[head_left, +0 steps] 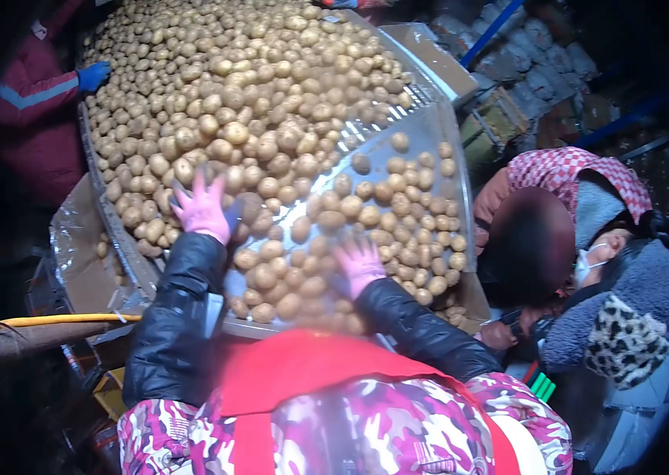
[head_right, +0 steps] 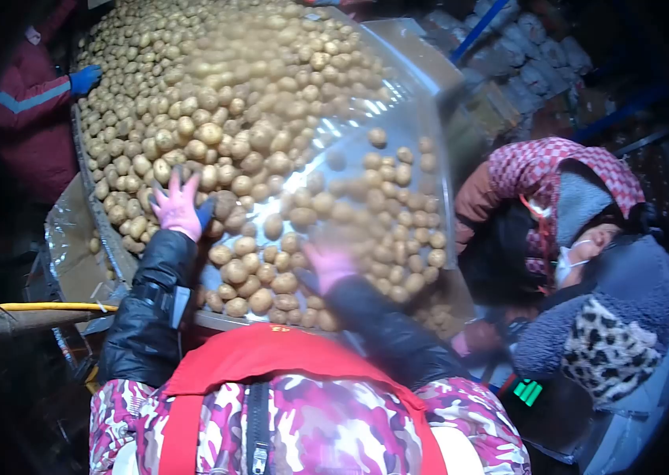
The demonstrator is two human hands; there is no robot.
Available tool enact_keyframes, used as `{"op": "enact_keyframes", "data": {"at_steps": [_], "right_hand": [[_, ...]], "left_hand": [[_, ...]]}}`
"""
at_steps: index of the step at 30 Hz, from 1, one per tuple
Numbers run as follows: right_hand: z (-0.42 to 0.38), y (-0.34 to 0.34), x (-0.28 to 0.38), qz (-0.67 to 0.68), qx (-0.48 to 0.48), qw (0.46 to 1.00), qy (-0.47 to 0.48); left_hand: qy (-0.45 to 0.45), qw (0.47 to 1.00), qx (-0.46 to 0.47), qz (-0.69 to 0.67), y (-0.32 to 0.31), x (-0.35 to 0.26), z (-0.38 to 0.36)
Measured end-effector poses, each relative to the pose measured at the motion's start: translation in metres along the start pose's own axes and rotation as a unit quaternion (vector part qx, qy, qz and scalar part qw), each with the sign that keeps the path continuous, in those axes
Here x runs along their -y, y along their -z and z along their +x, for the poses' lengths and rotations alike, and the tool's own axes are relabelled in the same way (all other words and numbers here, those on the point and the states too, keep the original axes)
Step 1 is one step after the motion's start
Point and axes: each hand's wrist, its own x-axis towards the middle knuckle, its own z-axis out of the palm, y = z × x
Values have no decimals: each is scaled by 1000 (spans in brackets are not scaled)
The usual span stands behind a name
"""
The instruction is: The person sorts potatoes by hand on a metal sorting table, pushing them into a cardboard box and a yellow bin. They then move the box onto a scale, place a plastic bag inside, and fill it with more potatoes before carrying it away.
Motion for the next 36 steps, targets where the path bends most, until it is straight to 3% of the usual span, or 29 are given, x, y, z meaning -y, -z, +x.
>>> {"op": "enact_keyframes", "data": {"at_steps": [4, 7, 8, 11, 13, 17, 19, 20, 23, 24, 27, 29, 30, 31, 35, 36], "right_hand": [[30, 14, 12, 53, -76, 995, -35], [81, 23, 28, 110, -52, 992, -19], [105, 8, 34, 49, -63, 997, 22], [175, 4, 60, 61, -87, 985, 135], [211, 22, 70, 56, -17, 983, 172], [256, 21, 25, 12, 2, 980, 200], [257, 24, 12, -61, -18, 990, 124], [256, 35, 7, -51, 22, 997, 50], [252, 36, -47, -111, -75, 990, 43], [239, 41, -61, -120, -50, 991, 6], [196, 8, -122, -115, -68, 987, -90], [159, 13, -107, -46, -31, 977, -207], [139, 4, -108, -65, -68, 978, -184], [121, 9, -93, -47, -11, 973, -226], [76, -1, -54, -107, 101, 961, -233], [58, -14, -48, -70, 29, 980, -184]], "left_hand": [[-85, 992, 2, -88, 11, 13, -43], [-114, 980, 31, -158, 14, 17, -67], [-127, 977, 45, -162, 15, 18, -77], [-140, 973, 65, -174, 21, 14, -106], [-131, 972, 91, -175, 24, 15, -119], [-151, 962, 149, -174, 24, 25, -128], [-166, 961, 148, -162, 28, 27, -124], [-173, 962, 144, -157, 29, 26, -119], [-159, 970, 99, -157, 22, 22, -104], [-151, 972, 67, -166, 23, 17, -95], [-155, 977, 43, -139, 21, 11, -66], [-136, 984, 56, -99, 18, 5, -50], [-141, 985, 45, -89, 11, 4, -42], [-148, 985, 37, -80, 4, 2, -32], [-141, 985, 51, -80, -28, -17, 14], [-135, 988, 57, -48, -31, -32, 17]]}}
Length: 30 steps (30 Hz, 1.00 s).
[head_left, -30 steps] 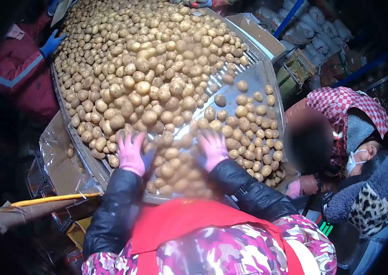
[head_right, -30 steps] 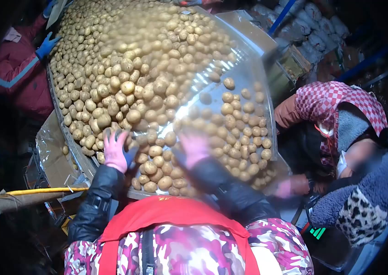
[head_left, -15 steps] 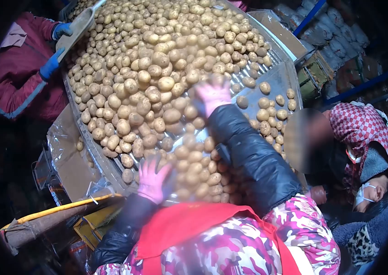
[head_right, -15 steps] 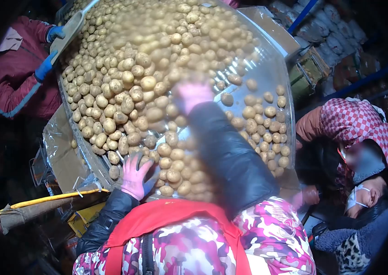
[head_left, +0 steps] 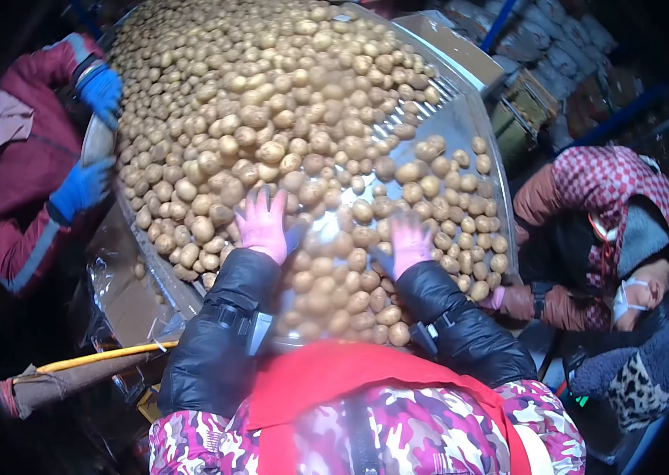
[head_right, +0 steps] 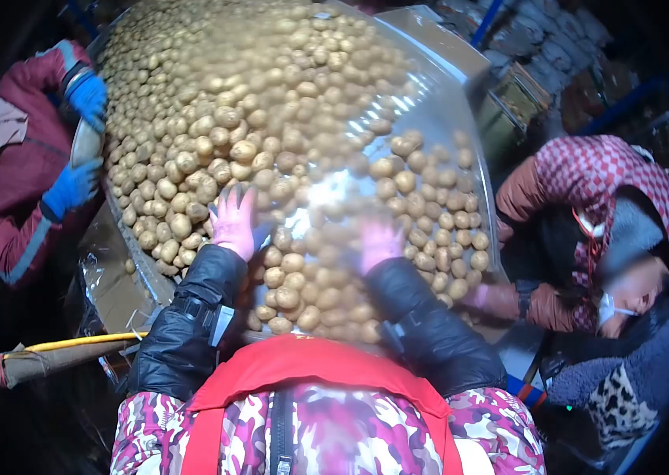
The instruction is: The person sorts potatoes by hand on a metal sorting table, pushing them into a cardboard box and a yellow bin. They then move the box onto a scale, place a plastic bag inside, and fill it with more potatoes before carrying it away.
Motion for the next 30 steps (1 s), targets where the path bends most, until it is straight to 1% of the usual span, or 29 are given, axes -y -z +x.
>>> {"op": "enact_keyframes", "data": {"at_steps": [1, 3, 4, 5, 6, 7, 9, 10, 11, 13, 14, 16, 17, 19, 21, 22, 23, 25, 26, 27, 29, 30], "right_hand": [[-13, 32, 20, 57, 37, 998, 18], [-33, 52, 33, 60, 89, 994, 27], [-37, 53, 32, 70, 85, 994, 25], [-41, 53, 31, 81, 81, 993, 26], [-42, 53, 31, 93, 77, 992, 27], [-42, 53, 29, 93, 77, 992, 30], [-39, 55, 28, 95, 75, 992, 38], [-37, 60, 29, 96, 104, 989, 37], [-34, 69, 28, 96, 133, 986, 35], [-27, 77, 25, 143, 139, 980, 13], [-24, 78, 23, 189, 116, 975, -5], [-2, 65, 18, 215, -36, 976, 9], [8, 59, 16, 221, -110, 969, 18], [45, 63, 22, 193, -157, 963, 103], [86, 66, 39, 137, -159, 964, 163], [105, 62, 54, 146, -120, 969, 160], [121, 58, 63, 134, -115, 967, 184], [138, 49, 84, 78, -8, 984, 161], [131, 35, 89, 67, -63, 982, 162], [121, 29, 90, 112, -63, 977, 169], [101, 22, 86, 200, -61, 961, 181], [90, 29, 79, 177, 2, 961, 210]], "left_hand": [[9, 999, 7, 31, -3, -13, 5], [-7, 999, 35, -20, -4, -32, 6], [-12, 998, 48, -44, 0, -42, 6], [-37, 988, 107, -100, 6, -50, 4], [-60, 972, 166, -154, 33, -65, 3], [-82, 949, 223, -206, 47, -77, 1], [-190, 956, 166, -152, 43, -96, -32], [-252, 942, 105, -198, 31, -101, -41], [-294, 936, 106, -160, 24, -103, -50], [-341, 914, 144, -168, 33, -103, -56], [-330, 916, 129, -191, 34, -100, -57], [-304, 918, 97, -235, 36, -81, -56], [-239, 950, 63, -193, 26, -55, -59], [-176, 967, 6, -181, 20, -29, -70], [-178, 969, -19, -172, 20, -10, -68], [-157, 976, -21, -150, 31, -12, -62], [-150, 975, -36, -162, 36, -12, -50], [-103, 986, -22, -127, 43, -14, -26], [-109, 987, -50, -104, 36, -12, -12], [-107, 990, -31, -83, 36, -13, 0], [-138, 988, 30, -57, 25, -14, 16], [-123, 991, 45, -15, 14, -19, 19]]}}
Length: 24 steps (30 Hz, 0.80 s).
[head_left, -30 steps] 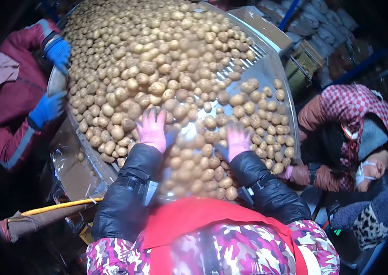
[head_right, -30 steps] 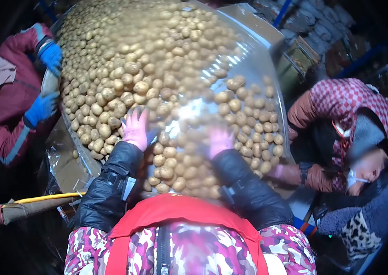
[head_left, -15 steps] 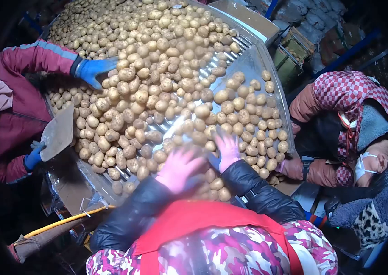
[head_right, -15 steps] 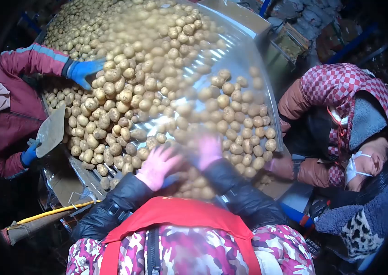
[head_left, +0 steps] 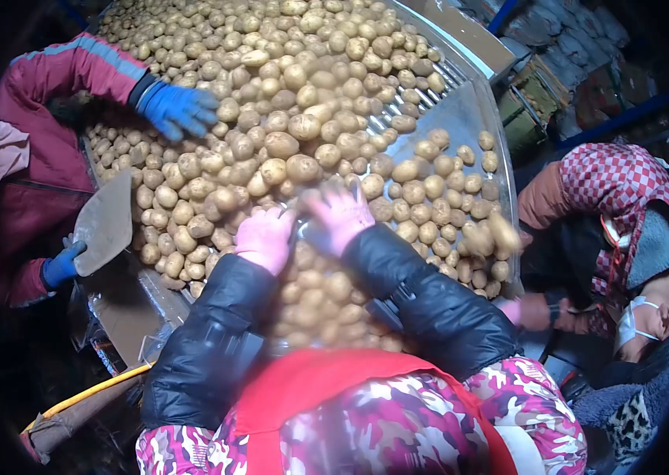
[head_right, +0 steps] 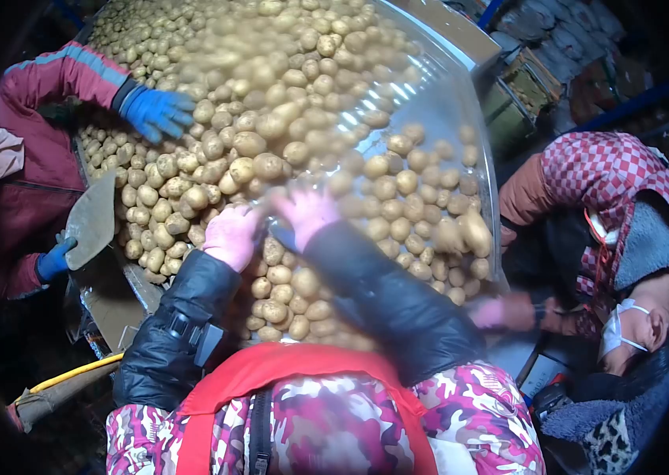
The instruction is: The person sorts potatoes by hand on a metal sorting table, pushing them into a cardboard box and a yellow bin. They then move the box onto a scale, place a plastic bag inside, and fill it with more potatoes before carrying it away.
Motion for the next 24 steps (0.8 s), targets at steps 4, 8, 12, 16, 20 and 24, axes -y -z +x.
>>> {"op": "enact_keyframes", "data": {"at_steps": [4, 8, 12, 16, 20, 24], "right_hand": [[-67, 6, 5, -44, 15, 997, 61], [-105, 17, -8, -3, 23, 999, 37], [-95, 43, -16, 15, 55, 998, 22], [-33, 55, -12, -43, -112, 992, 34], [31, 24, -18, -118, -87, 986, 80], [75, 30, -41, -210, -20, 977, 10]], "left_hand": [[61, 995, 8, 82, -25, -20, 9], [93, 990, -9, 109, -37, -24, 9], [171, 977, 112, 57, -11, -27, 37], [201, 970, 129, 45, -9, -29, 44], [213, 967, 137, 27, -2, -29, 48], [231, 964, 126, 22, -12, -24, 46]]}}
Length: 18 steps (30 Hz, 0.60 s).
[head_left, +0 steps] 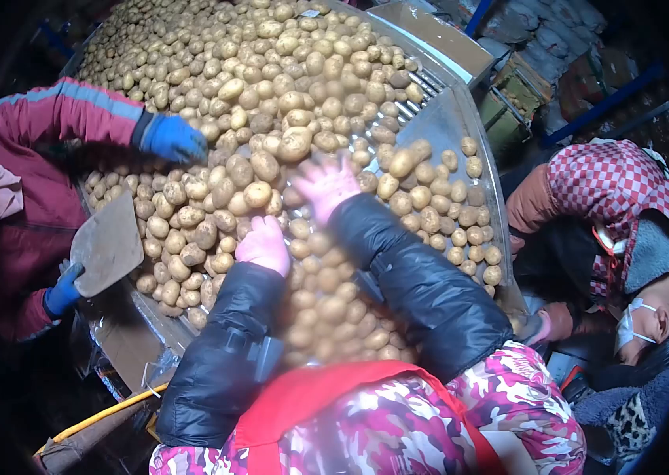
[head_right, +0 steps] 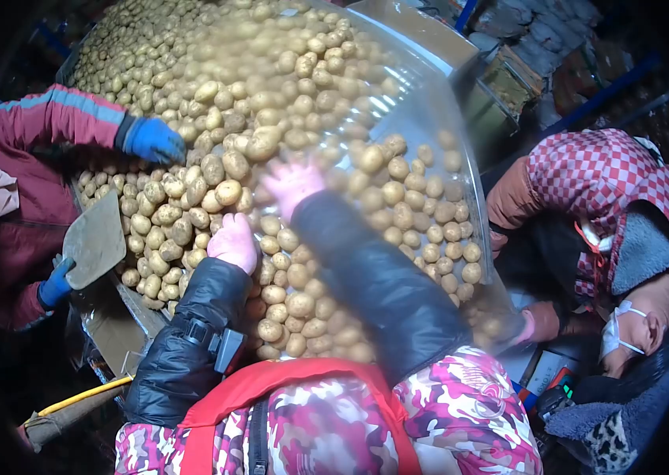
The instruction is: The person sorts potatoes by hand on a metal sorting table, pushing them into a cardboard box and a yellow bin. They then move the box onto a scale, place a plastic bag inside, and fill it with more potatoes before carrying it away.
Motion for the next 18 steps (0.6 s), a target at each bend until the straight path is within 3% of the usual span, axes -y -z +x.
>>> {"op": "enact_keyframes", "data": {"at_steps": [1, 6, 10, 12, 14, 15, 18], "right_hand": [[1, 3, -4, -25, 27, 999, -25], [-7, 10, -36, 21, -15, 996, -85], [-21, 66, -53, 97, 140, 963, -207], [-34, 68, -60, 74, 163, 956, -232], [-59, 23, -65, 37, 113, 960, -254], [-82, 9, -51, 1, 39, 978, -205], [-106, 3, -20, -64, 40, 992, -105]], "left_hand": [[0, 1000, 3, -11, -1, 1, -1], [-12, 1000, 7, -14, 0, 10, 3], [15, 998, 45, -41, 3, 11, 5], [18, 997, 55, -49, 4, 14, 1], [14, 997, 51, -53, 1, 16, 1], [9, 998, 45, -53, -3, 18, 1], [-33, 995, 34, -83, -1, 27, -8]]}}
